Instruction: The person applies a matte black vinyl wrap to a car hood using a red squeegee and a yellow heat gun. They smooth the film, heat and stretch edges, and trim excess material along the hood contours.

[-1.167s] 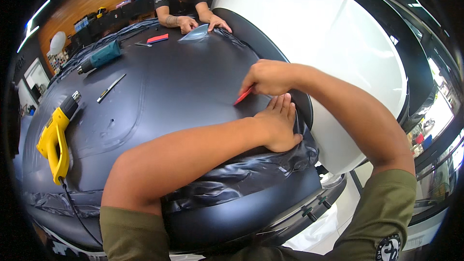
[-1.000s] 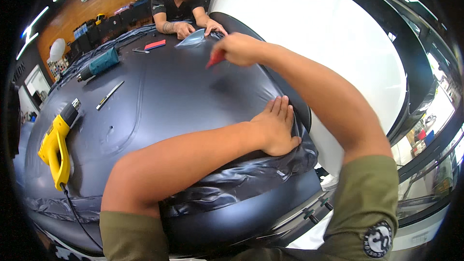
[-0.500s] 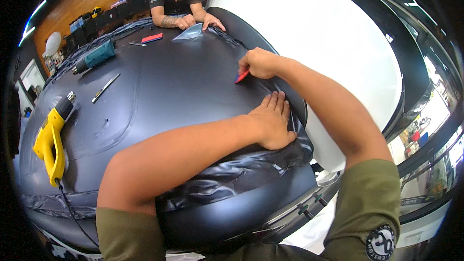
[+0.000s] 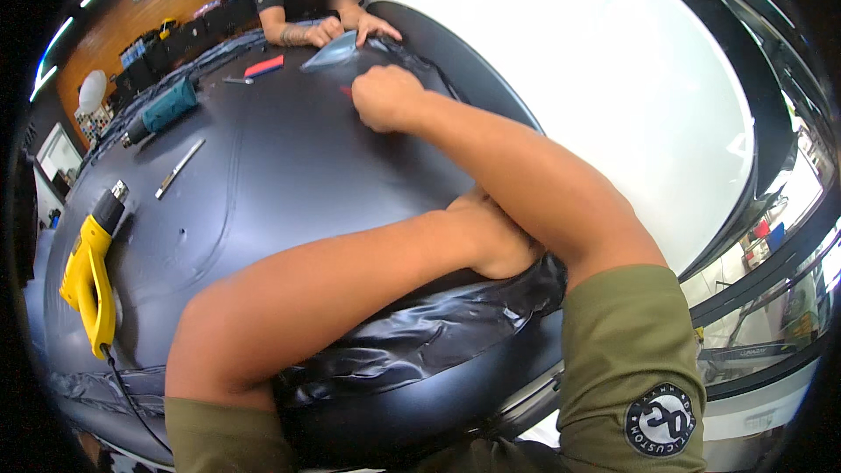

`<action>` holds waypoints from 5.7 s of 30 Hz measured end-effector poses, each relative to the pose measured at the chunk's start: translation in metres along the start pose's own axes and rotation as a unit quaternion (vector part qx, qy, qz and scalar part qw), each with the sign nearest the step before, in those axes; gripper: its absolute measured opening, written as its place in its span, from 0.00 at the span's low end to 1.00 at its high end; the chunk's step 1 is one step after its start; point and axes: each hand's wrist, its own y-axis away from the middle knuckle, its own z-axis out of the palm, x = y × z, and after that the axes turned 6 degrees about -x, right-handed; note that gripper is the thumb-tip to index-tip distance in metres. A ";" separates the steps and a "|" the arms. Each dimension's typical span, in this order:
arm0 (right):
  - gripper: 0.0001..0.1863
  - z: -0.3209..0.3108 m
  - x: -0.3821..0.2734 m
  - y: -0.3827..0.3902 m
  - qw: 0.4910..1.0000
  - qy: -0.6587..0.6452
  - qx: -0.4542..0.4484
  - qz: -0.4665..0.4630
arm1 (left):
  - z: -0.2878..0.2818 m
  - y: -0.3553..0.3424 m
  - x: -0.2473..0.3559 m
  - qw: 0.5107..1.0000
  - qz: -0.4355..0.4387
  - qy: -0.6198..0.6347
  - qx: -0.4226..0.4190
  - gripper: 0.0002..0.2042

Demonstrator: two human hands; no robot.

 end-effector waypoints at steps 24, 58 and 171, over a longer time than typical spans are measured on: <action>0.15 0.005 0.080 -0.033 0.966 -0.027 -0.035 0.254 | 0.009 0.002 0.002 0.991 -0.008 -0.132 0.023 0.29; 0.22 -0.006 0.038 0.110 0.995 -0.092 -0.029 0.005 | 0.027 0.210 0.135 0.933 -0.164 -0.274 0.168 0.33; 0.10 -0.075 -0.061 0.409 0.670 -0.367 0.379 -0.522 | 0.035 0.218 0.138 0.846 -0.363 -0.186 0.345 0.25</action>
